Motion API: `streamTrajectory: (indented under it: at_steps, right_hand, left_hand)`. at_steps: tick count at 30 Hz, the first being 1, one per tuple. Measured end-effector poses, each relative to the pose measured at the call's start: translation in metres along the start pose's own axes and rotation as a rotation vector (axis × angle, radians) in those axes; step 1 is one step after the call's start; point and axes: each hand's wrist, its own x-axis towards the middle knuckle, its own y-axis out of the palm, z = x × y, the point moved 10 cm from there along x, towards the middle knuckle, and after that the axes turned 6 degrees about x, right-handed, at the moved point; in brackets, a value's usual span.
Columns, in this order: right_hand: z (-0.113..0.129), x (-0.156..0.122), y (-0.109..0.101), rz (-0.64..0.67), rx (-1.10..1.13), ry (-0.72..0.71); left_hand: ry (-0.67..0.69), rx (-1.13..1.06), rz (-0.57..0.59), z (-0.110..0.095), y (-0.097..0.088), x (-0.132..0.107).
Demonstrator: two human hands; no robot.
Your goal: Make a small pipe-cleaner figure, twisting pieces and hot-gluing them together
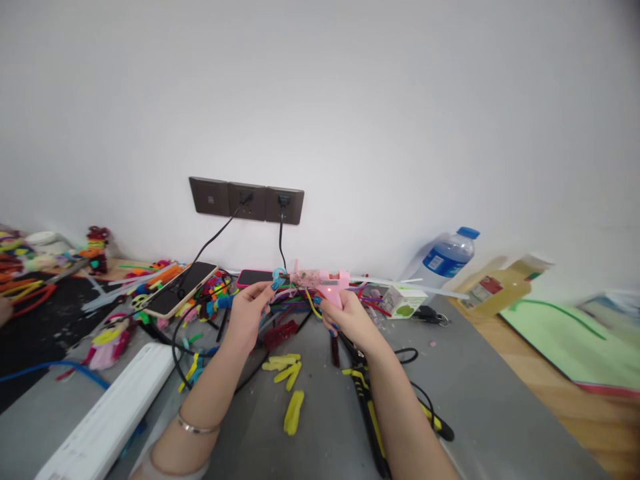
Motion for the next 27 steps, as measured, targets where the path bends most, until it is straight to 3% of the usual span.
streamTrajectory:
  at_steps: [27]
  right_hand:
    - [-0.0022,-0.0006,-0.0014,0.002,-0.008,0.036]
  left_hand:
    - [-0.04,-0.037,-0.05,0.0,-0.0024,-0.0013]
